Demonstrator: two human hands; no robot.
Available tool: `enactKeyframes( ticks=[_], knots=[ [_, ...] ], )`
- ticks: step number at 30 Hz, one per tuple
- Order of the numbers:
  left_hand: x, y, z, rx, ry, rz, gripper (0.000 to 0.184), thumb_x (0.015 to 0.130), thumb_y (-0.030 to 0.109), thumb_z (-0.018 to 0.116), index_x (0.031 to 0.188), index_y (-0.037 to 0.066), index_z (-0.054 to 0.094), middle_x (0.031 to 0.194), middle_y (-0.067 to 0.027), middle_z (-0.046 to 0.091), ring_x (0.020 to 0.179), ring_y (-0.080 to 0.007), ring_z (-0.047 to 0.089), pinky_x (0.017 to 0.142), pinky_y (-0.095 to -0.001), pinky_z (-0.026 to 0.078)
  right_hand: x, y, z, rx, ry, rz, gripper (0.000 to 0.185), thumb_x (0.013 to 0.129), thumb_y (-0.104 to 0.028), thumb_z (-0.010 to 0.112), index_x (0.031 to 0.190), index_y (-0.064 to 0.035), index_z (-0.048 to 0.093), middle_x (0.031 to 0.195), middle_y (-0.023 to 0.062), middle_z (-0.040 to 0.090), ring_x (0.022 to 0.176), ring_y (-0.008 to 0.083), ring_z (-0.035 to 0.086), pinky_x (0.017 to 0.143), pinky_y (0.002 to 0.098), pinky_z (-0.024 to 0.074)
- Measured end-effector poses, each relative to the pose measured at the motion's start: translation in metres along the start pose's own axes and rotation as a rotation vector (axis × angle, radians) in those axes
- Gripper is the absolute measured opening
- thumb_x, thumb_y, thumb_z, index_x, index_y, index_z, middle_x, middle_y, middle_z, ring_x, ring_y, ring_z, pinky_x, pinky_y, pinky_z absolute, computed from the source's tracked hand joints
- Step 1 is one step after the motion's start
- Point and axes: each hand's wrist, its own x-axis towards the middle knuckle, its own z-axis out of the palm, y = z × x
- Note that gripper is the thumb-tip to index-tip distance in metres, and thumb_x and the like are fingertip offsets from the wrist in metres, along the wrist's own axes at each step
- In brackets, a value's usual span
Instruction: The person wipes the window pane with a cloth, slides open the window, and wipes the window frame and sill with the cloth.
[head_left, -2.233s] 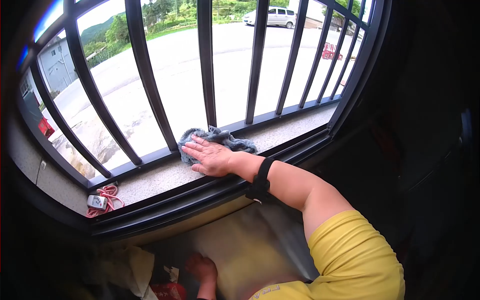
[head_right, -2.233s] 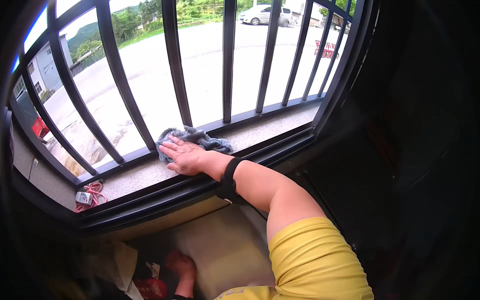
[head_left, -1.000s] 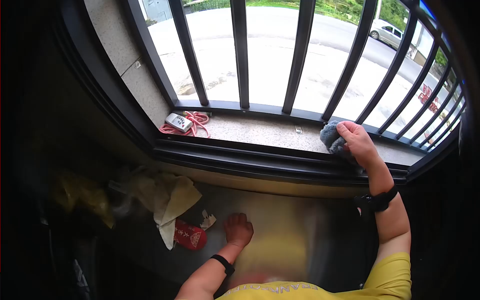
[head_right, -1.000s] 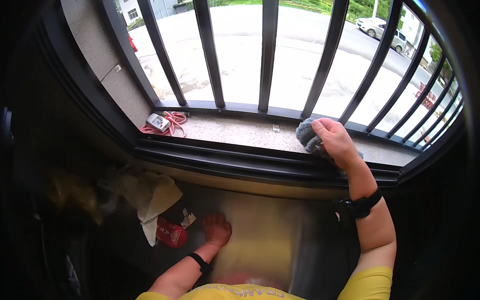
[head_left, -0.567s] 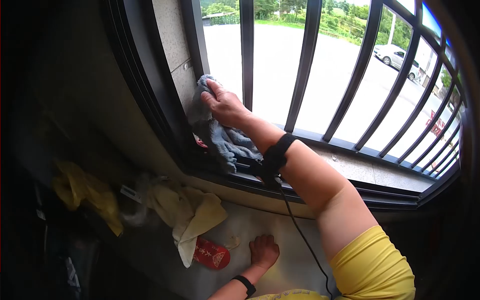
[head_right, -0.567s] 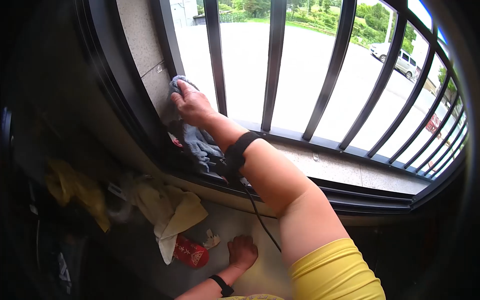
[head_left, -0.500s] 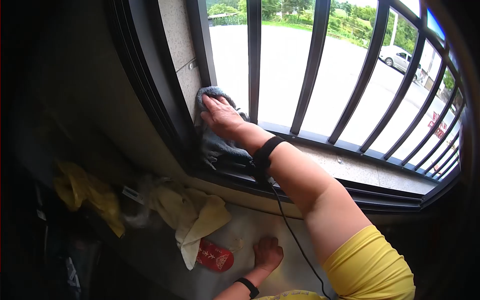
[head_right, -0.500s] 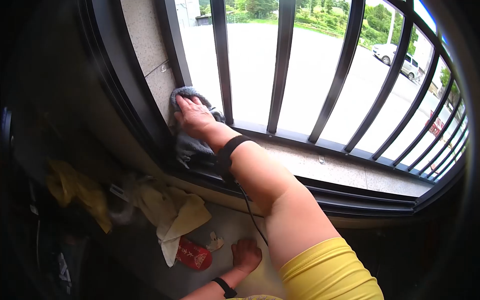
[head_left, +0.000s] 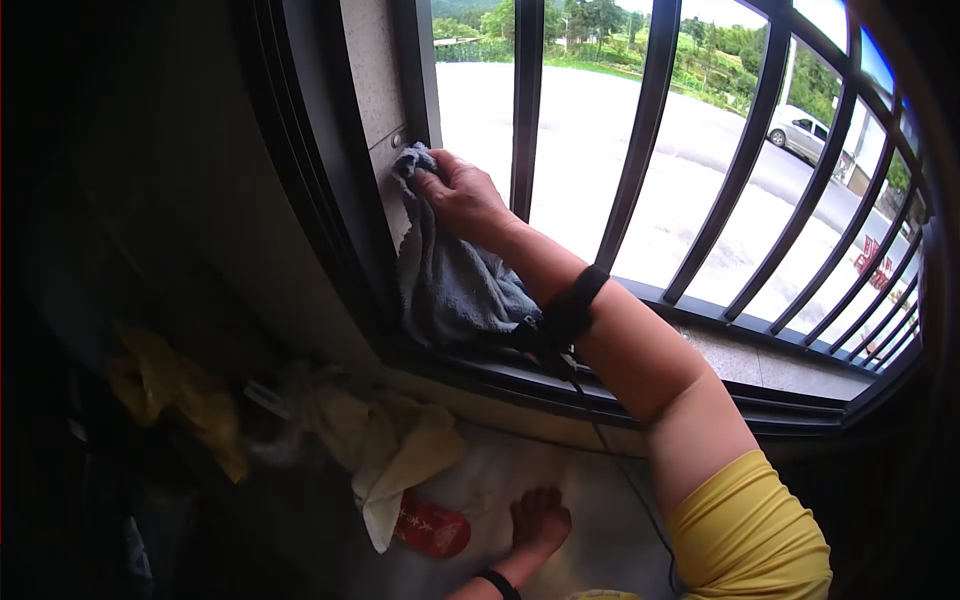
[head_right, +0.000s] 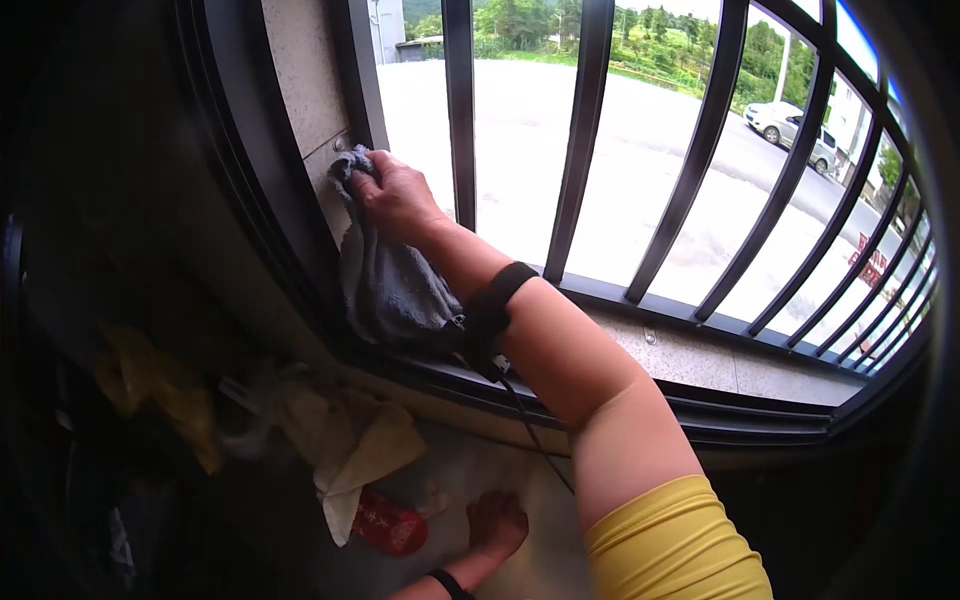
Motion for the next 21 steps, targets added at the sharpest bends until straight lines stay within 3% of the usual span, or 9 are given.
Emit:
enactKeyframes(
  ticks=[3,5,7,10,13,15,17,19,21],
  knots=[
    [-0.002,-0.003,-0.001,0.005,0.108,0.023,0.02,0.072,0.021,0.053,0.087,0.01,0.059,0.092,-0.008,0.055,0.09,-0.0269,0.052,0.072,-0.0472,0.037,-0.01,0.036,0.043,-0.2,0.069,-0.223,0.06,0.088,-0.019,0.049,0.14,-0.0009,0.024,0.129,0.0311,0.044,0.119,0.0428,0.046,0.099,0.0424,0.0381],
    [-0.001,-0.004,0.006,-0.015,0.152,0.053,0.02,0.072,0.021,0.053,0.087,0.01,0.059,0.091,-0.0079,0.055,0.089,-0.0266,0.052,0.072,-0.0472,0.038,-0.023,0.074,0.061,-0.33,0.131,-0.289,0.052,0.086,-0.016,0.048,0.133,0.0007,0.033,0.121,0.0316,0.05,0.114,0.0449,0.049,0.096,0.045,0.0401],
    [-0.003,-0.002,0.007,0.0,0.124,0.051,0.02,0.072,0.022,0.053,0.086,0.01,0.059,0.091,-0.0078,0.055,0.089,-0.0265,0.052,0.073,-0.0471,0.037,-0.033,0.085,0.049,-0.567,-0.527,0.11,0.035,0.085,-0.013,0.048,0.117,0.0006,0.047,0.106,0.028,0.06,0.104,0.0448,0.055,0.09,0.0461,0.0435],
    [0.0,-0.004,0.003,0.02,0.057,0.041,0.018,0.072,0.022,0.053,0.085,0.011,0.059,0.091,-0.0073,0.055,0.088,-0.0265,0.052,0.072,-0.0467,0.037,-0.032,0.063,0.045,-0.533,-0.356,-0.011,0.02,0.083,-0.014,0.051,0.097,0.0005,0.055,0.093,0.0244,0.064,0.095,0.0445,0.058,0.084,0.0465,0.0453],
    [-0.001,-0.006,0.009,0.024,0.086,0.045,0.016,0.072,0.022,0.053,0.084,0.011,0.057,0.089,-0.0069,0.055,0.086,-0.0267,0.052,0.072,-0.0464,0.037,-0.013,-0.009,0.017,0.202,0.096,-0.106,0.019,0.092,-0.01,0.054,0.107,-0.0001,0.059,0.087,0.0028,0.064,0.083,0.008,0.058,0.074,0.0251,0.0484],
    [-0.002,-0.004,0.012,0.031,0.145,0.057,0.016,0.072,0.022,0.053,0.083,0.011,0.057,0.088,-0.0067,0.054,0.084,-0.0268,0.053,0.072,-0.0463,0.037,-0.01,-0.074,0.0,0.654,0.106,-0.304,0.023,0.094,-0.013,0.053,0.112,0.0009,0.057,0.097,0.0041,0.063,0.084,0.0066,0.058,0.076,0.0223,0.0484],
    [-0.004,-0.002,0.007,0.051,0.161,0.047,0.015,0.072,0.021,0.053,0.084,0.012,0.055,0.086,-0.0064,0.053,0.084,-0.0268,0.053,0.071,-0.0465,0.037,0.0,-0.098,0.009,0.562,0.14,-0.345,0.028,0.091,-0.011,0.056,0.116,0.001,0.055,0.102,0.0083,0.062,0.092,0.0145,0.059,0.082,0.0286,0.0484],
    [-0.005,-0.001,0.004,0.035,0.166,0.042,0.016,0.072,0.021,0.053,0.084,0.011,0.055,0.086,-0.0064,0.052,0.084,-0.0267,0.052,0.072,-0.0464,0.037,0.018,-0.093,0.037,-0.227,0.548,-0.892,0.038,0.083,-0.009,0.06,0.119,0.0008,0.054,0.11,0.0131,0.058,0.104,0.0268,0.054,0.09,0.035,0.0438],
    [-0.001,-0.002,0.004,0.02,0.184,0.037,0.016,0.072,0.021,0.053,0.085,0.011,0.054,0.086,-0.0064,0.052,0.085,-0.0266,0.052,0.072,-0.0464,0.037,0.006,-0.079,0.053,-0.139,0.473,-0.775,0.043,0.077,-0.009,0.06,0.119,0.0002,0.055,0.117,0.016,0.054,0.11,0.0354,0.045,0.095,0.0393,0.0384]
  ],
)
